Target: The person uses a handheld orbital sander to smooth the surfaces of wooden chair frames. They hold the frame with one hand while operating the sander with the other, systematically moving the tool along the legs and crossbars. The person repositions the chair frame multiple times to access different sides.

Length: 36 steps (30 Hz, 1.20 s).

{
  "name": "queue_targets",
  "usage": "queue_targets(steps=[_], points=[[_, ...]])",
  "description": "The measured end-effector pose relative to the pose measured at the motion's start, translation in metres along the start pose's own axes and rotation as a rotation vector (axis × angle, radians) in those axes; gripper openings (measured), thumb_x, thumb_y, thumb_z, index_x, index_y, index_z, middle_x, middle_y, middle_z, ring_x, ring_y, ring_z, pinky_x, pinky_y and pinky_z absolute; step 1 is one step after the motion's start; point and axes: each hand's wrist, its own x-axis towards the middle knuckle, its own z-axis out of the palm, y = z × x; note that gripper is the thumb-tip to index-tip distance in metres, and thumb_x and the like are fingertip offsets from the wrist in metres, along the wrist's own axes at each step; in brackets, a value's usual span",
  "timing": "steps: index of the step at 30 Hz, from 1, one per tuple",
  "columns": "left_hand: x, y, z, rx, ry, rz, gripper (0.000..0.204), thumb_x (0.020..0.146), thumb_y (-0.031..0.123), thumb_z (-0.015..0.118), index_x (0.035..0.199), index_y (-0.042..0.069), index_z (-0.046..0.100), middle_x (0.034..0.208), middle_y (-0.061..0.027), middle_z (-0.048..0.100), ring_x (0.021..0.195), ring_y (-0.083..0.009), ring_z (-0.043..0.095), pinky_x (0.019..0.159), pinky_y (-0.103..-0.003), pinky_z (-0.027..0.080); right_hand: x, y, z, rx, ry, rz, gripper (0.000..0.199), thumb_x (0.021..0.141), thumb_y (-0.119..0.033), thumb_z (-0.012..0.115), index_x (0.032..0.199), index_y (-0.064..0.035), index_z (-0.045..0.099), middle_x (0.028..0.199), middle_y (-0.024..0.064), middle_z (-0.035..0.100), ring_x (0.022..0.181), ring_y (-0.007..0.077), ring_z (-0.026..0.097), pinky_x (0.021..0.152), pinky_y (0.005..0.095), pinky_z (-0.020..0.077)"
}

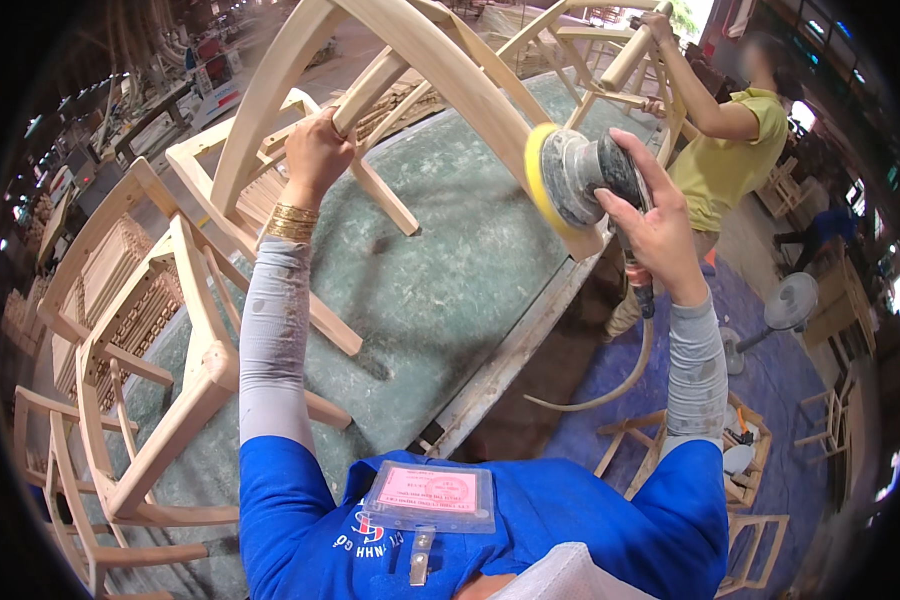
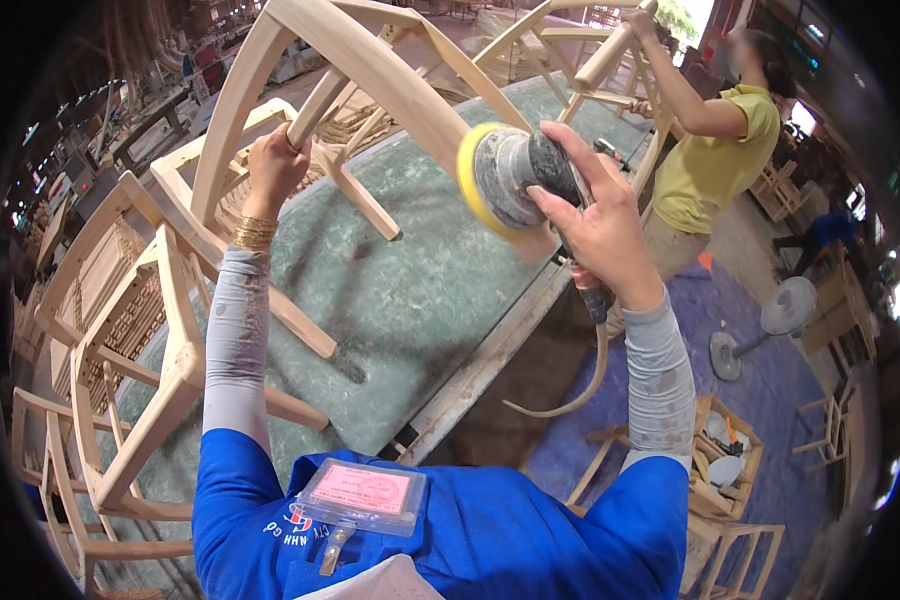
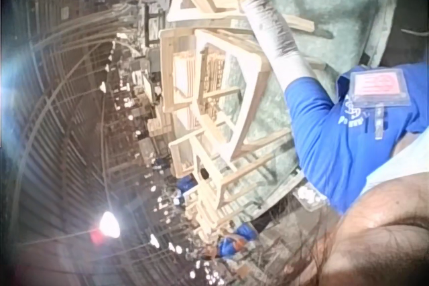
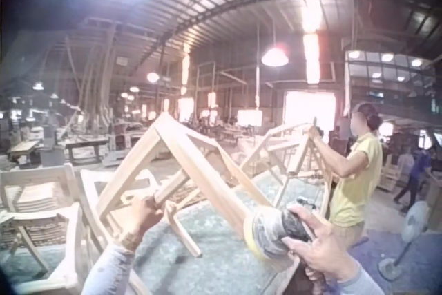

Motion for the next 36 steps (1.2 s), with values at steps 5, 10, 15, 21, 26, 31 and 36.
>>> queue_targets(steps=[5, 10, 15, 21, 26, 31, 36], points=[[-0.003, 0.000, -0.007, -0.007, -0.006, 0.050, 0.013, 0.074, 0.021, 0.063, 0.077, 0.008, 0.061, 0.065, -0.0133, 0.060, 0.065, -0.0342, 0.060, 0.059, -0.043, 0.048, -0.010, 0.002, -0.007, 0.063, -0.019, 0.152, 0.052, 0.078, -0.008, 0.068, 0.127, -0.0097, 0.052, 0.108, 0.0122, 0.059, 0.098, 0.0180, 0.058, 0.087, 0.0301, 0.0446], [0.001, 0.004, -0.003, -0.014, -0.007, 0.077, 0.012, 0.073, 0.020, 0.062, 0.076, 0.008, 0.060, 0.065, -0.0139, 0.060, 0.065, -0.0341, 0.061, 0.059, -0.043, 0.048, -0.006, -0.010, -0.006, 0.134, -0.043, 0.204, 0.052, 0.077, -0.008, 0.068, 0.127, -0.0084, 0.052, 0.110, 0.0115, 0.059, 0.099, 0.0172, 0.057, 0.087, 0.0298, 0.0445], [0.003, 0.012, 0.002, -0.019, -0.018, 0.074, 0.013, 0.072, 0.020, 0.061, 0.077, 0.007, 0.060, 0.065, -0.0143, 0.061, 0.066, -0.0340, 0.061, 0.060, -0.043, 0.049, -0.051, -0.034, -0.008, -0.327, -0.003, 0.007, 0.058, 0.069, -0.004, 0.072, 0.124, -0.0149, 0.056, 0.101, 0.0146, 0.057, 0.092, 0.0275, 0.059, 0.082, 0.0334, 0.0470], [0.011, 0.029, 0.011, -0.005, -0.088, 0.062, 0.014, 0.074, 0.020, 0.064, 0.083, 0.008, 0.064, 0.069, -0.0143, 0.062, 0.069, -0.0336, 0.062, 0.061, -0.043, 0.049, -0.059, -0.039, 0.016, -0.510, 0.044, -0.021, 0.066, 0.062, 0.001, 0.070, 0.120, -0.0272, 0.059, 0.112, 0.0164, 0.046, 0.092, 0.0357, 0.058, 0.074, 0.0410, 0.0494], [0.014, 0.032, 0.014, 0.011, -0.101, 0.050, 0.015, 0.073, 0.020, 0.063, 0.085, 0.010, 0.064, 0.069, -0.0144, 0.062, 0.070, -0.0334, 0.062, 0.063, -0.043, 0.050, -0.061, -0.032, 0.022, -0.591, 0.083, -0.026, 0.067, 0.061, 0.000, 0.071, 0.120, -0.0296, 0.059, 0.113, 0.0183, 0.045, 0.094, 0.0371, 0.057, 0.076, 0.0408, 0.0502], [0.015, 0.045, 0.019, 0.026, -0.089, 0.097, 0.016, 0.073, 0.022, 0.063, 0.081, 0.009, 0.063, 0.064, -0.0130, 0.062, 0.064, -0.0321, 0.063, 0.060, -0.042, 0.051, -0.084, -0.024, 0.023, -0.672, 0.053, -0.042, 0.068, 0.061, -0.001, 0.071, 0.120, -0.0331, 0.059, 0.114, 0.0192, 0.045, 0.095, 0.0368, 0.056, 0.075, 0.0401, 0.0503], [0.022, 0.055, 0.027, 0.019, -0.075, 0.117, 0.015, 0.072, 0.021, 0.062, 0.082, 0.010, 0.065, 0.066, -0.0136, 0.063, 0.064, -0.0315, 0.063, 0.060, -0.041, 0.051, -0.080, -0.017, 0.027, -0.754, 0.065, -0.019, 0.064, 0.061, -0.002, 0.071, 0.116, -0.0336, 0.062, 0.113, 0.0187, 0.045, 0.094, 0.0365, 0.057, 0.073, 0.0403, 0.0512]])
